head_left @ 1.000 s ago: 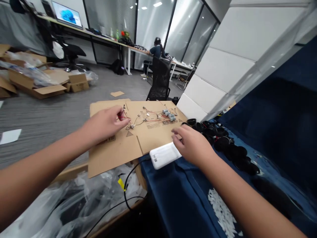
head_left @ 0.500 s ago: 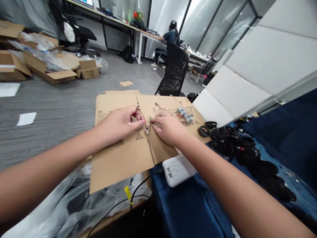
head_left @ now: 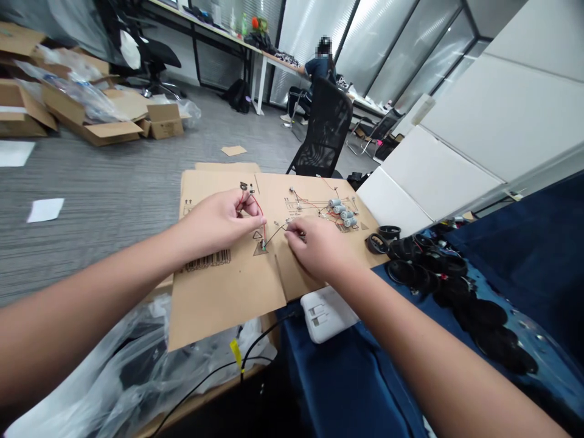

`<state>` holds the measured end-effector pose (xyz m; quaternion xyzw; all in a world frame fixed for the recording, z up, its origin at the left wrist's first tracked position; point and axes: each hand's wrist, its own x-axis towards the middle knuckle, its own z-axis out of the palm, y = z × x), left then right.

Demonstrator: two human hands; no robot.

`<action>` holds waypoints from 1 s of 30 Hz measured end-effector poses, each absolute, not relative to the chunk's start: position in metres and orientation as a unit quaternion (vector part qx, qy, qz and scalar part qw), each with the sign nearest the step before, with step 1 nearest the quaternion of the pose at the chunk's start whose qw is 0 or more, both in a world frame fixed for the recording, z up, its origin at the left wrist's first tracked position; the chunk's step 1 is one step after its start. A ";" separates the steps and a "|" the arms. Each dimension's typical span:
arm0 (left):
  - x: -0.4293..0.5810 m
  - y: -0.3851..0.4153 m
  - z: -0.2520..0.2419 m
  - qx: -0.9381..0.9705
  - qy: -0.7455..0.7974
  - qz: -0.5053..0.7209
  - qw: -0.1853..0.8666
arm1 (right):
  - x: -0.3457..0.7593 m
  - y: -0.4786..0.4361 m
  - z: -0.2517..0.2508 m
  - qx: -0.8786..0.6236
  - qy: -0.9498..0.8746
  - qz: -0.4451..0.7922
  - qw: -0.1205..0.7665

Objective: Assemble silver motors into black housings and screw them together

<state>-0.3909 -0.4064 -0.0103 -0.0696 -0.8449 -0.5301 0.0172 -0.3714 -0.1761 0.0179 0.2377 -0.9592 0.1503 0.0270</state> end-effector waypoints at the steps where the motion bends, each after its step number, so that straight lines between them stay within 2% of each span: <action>1: -0.389 -0.407 -0.010 -0.071 -0.844 -0.531 0.012 | -0.370 -0.175 0.017 0.230 -0.962 0.148 0.030; 5: -0.377 -0.406 0.000 -0.067 -0.829 -0.556 0.016 | -0.366 -0.167 0.020 0.197 -0.968 0.146 0.057; 9: -0.348 -0.396 0.026 -0.069 -0.775 -0.628 0.004 | -0.337 -0.154 0.040 0.152 -0.960 0.192 0.133; 12: -0.313 -0.380 0.046 -0.063 -0.681 -0.730 -0.015 | -0.282 -0.142 0.061 0.115 -0.946 0.238 0.187; 16: -0.264 -0.346 0.064 -0.093 -0.583 -0.803 -0.086 | -0.182 -0.132 0.081 0.088 -0.919 0.328 0.202; 19: -0.232 -0.313 0.076 -0.146 -0.550 -0.812 -0.130 | -0.116 -0.129 0.087 0.078 -0.904 0.382 0.173; 23: -0.191 -0.257 0.086 -0.198 -0.511 -0.813 -0.197 | -0.060 -0.122 0.091 -0.038 -0.859 0.491 0.137; 30: -0.117 -0.143 0.091 -0.338 -0.505 -0.728 -0.318 | 0.005 -0.063 0.096 -0.227 -0.788 0.535 0.204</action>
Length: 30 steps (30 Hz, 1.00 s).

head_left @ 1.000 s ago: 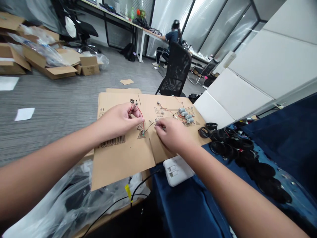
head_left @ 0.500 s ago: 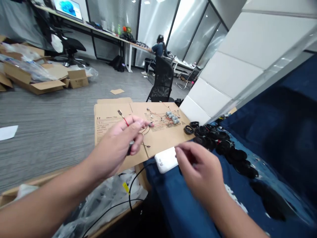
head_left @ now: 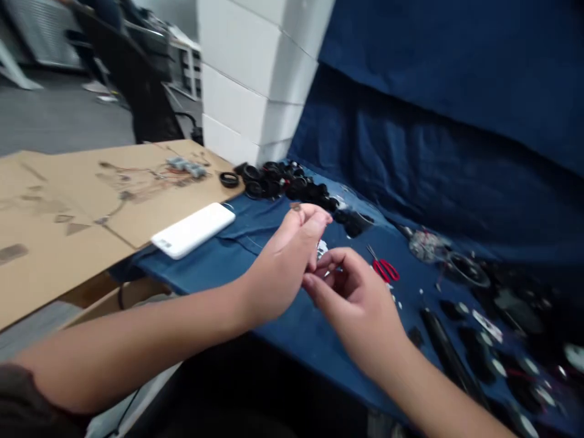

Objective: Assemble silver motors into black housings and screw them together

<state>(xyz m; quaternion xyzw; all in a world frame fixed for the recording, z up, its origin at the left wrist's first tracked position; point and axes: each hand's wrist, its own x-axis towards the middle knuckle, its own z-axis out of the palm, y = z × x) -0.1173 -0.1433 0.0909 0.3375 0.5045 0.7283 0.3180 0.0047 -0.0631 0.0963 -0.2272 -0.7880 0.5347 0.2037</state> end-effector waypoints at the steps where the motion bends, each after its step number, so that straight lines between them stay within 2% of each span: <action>1: -0.110 -0.128 0.092 0.372 0.501 0.710 0.326 | 0.013 -0.051 0.095 -0.250 -0.774 0.539 0.220; 6: -0.087 -0.059 0.106 0.534 0.506 0.575 0.357 | 0.049 0.005 0.081 -0.306 -0.741 0.495 0.334; 12: -0.071 0.003 0.110 0.660 0.517 0.456 0.298 | 0.072 0.047 0.059 -0.325 -0.706 0.468 0.421; 16: -0.076 0.011 0.096 0.678 0.492 0.440 0.324 | 0.078 0.064 0.053 -0.308 -0.729 0.471 0.389; 19: -0.098 -0.001 0.085 0.689 0.477 0.453 0.304 | 0.078 0.072 0.045 -0.297 -0.692 0.543 0.371; 22: -0.128 -0.016 0.071 0.691 0.516 0.437 0.255 | 0.076 0.077 0.033 -0.288 -0.608 0.627 0.392; 25: -0.148 -0.025 0.047 0.721 0.560 0.346 0.217 | 0.076 0.082 0.023 -0.302 -0.552 0.661 0.409; 30: -0.145 -0.036 0.003 0.810 0.501 0.203 0.228 | 0.082 0.094 0.025 -0.369 -0.496 0.687 0.382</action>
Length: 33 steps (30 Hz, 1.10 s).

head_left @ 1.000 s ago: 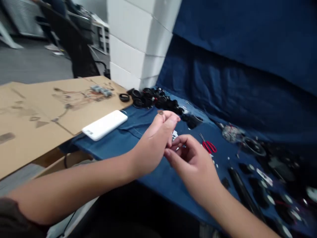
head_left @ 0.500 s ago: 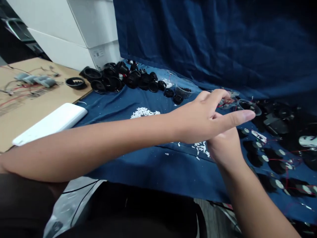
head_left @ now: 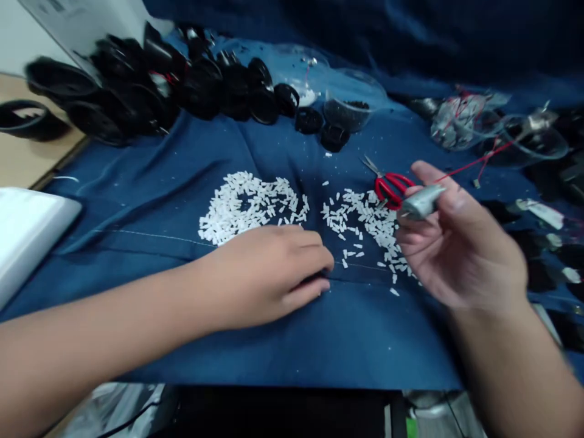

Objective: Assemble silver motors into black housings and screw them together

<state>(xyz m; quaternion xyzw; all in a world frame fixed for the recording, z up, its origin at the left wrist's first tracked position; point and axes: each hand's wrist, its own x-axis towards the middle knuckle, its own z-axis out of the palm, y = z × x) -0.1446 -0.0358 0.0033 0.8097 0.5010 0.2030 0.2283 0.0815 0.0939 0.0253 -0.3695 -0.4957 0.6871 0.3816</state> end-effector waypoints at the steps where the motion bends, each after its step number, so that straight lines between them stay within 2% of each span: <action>1: -0.142 -0.038 -0.002 0.813 0.496 0.191 0.238 | 0.082 0.096 0.028 -0.389 -0.484 0.690 0.371; 6: -0.139 -0.040 -0.004 0.812 0.491 0.159 0.273 | 0.080 0.102 0.041 -0.463 -0.466 0.677 0.332; 9: -0.142 -0.040 -0.001 0.820 0.479 0.136 0.281 | 0.079 0.099 0.043 -0.457 -0.454 0.690 0.331; 19: -0.132 -0.046 -0.015 0.886 0.434 0.098 0.132 | 0.080 0.075 0.016 -0.322 -0.546 0.705 0.318; 23: -0.131 -0.044 -0.015 0.878 0.438 0.150 0.121 | 0.087 0.064 0.006 -0.292 -0.643 0.636 0.311; 28: -0.132 -0.048 -0.015 0.880 0.429 0.170 0.114 | 0.101 0.047 0.006 -0.267 -0.753 0.551 0.241; 33: -0.130 -0.050 -0.020 0.884 0.414 0.195 0.098 | 0.106 0.035 -0.006 -0.244 -0.788 0.524 0.212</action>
